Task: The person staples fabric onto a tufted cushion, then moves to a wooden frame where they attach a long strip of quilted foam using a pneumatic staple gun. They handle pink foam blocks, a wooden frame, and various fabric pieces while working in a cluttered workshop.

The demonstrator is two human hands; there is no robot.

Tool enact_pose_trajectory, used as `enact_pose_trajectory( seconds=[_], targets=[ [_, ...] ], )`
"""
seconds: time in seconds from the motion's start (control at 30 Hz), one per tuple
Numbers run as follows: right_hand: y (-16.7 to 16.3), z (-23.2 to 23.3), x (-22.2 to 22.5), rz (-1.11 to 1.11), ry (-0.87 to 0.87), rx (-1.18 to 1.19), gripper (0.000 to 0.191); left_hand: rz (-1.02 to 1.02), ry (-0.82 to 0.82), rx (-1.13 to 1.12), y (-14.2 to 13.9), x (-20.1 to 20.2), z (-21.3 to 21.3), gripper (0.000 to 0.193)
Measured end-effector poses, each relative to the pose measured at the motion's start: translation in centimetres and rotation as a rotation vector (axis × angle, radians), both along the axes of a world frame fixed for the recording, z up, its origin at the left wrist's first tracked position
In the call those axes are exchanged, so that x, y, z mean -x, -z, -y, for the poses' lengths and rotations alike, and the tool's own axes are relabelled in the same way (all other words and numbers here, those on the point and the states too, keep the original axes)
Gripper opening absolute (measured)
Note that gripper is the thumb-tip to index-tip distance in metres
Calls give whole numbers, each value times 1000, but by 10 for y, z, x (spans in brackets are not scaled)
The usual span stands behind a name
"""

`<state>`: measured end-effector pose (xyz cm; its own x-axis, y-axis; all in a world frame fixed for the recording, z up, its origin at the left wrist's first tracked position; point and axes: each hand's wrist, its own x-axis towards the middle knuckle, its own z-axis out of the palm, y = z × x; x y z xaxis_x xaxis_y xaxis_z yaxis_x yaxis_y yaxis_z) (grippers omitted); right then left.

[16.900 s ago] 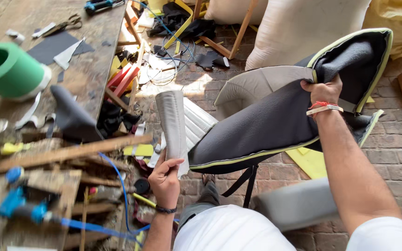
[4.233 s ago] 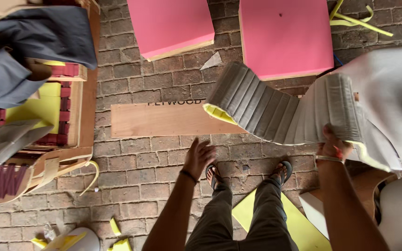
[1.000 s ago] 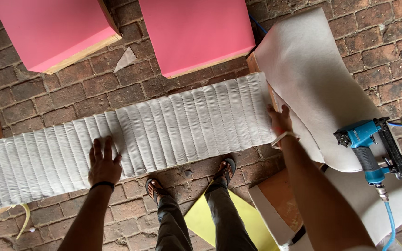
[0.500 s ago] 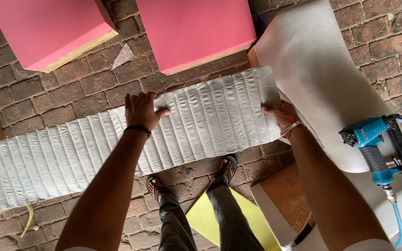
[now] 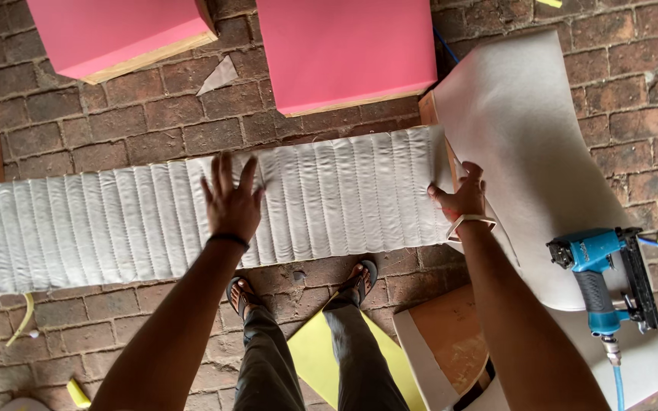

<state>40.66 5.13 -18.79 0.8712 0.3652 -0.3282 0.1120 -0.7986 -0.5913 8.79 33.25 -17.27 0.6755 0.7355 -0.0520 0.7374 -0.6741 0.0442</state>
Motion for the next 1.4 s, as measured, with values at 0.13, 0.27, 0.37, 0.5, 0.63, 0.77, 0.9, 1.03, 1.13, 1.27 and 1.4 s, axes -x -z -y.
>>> enact_pose_trajectory(
  seconds=[0.13, 0.27, 0.37, 0.5, 0.63, 0.77, 0.9, 1.03, 1.13, 1.27, 1.4],
  targets=[
    [-2, -14, 18, 285, -165, 243, 68, -169, -424, 296, -4, 86, -6, 110],
    [-8, -36, 37, 417, -281, 267, 53, -190, -457, 334, 0, 134, -31, 116],
    [-14, -84, 87, 605, -473, 17, 59, -211, -421, 333, 14, 134, -44, 113],
    [-8, -211, 241, 341, -860, -295, 52, -254, -381, 394, 17, 137, -62, 96],
    [-15, -349, 392, 66, -920, -411, 57, 121, -431, 509, 7, 201, -105, 51],
    [-13, -426, 479, 109, -997, -29, 75, 204, -624, 506, 7, 325, -184, 30],
    [-2, -428, 508, 379, -1036, 165, 83, 270, -601, 50, 19, 446, -286, 49],
    [25, -416, 504, 557, -1082, 150, 87, 120, -750, 23, 17, 507, -373, 83],
    [41, -415, 495, 626, -1112, 229, 86, 180, -800, 480, 16, 525, -401, 94],
    [46, -409, 491, 650, -1124, 316, 84, 192, -830, 578, 15, 539, -402, 85],
    [41, -401, 492, 651, -1121, 300, 84, 213, -903, 818, 23, 553, -408, 78]
  ],
)
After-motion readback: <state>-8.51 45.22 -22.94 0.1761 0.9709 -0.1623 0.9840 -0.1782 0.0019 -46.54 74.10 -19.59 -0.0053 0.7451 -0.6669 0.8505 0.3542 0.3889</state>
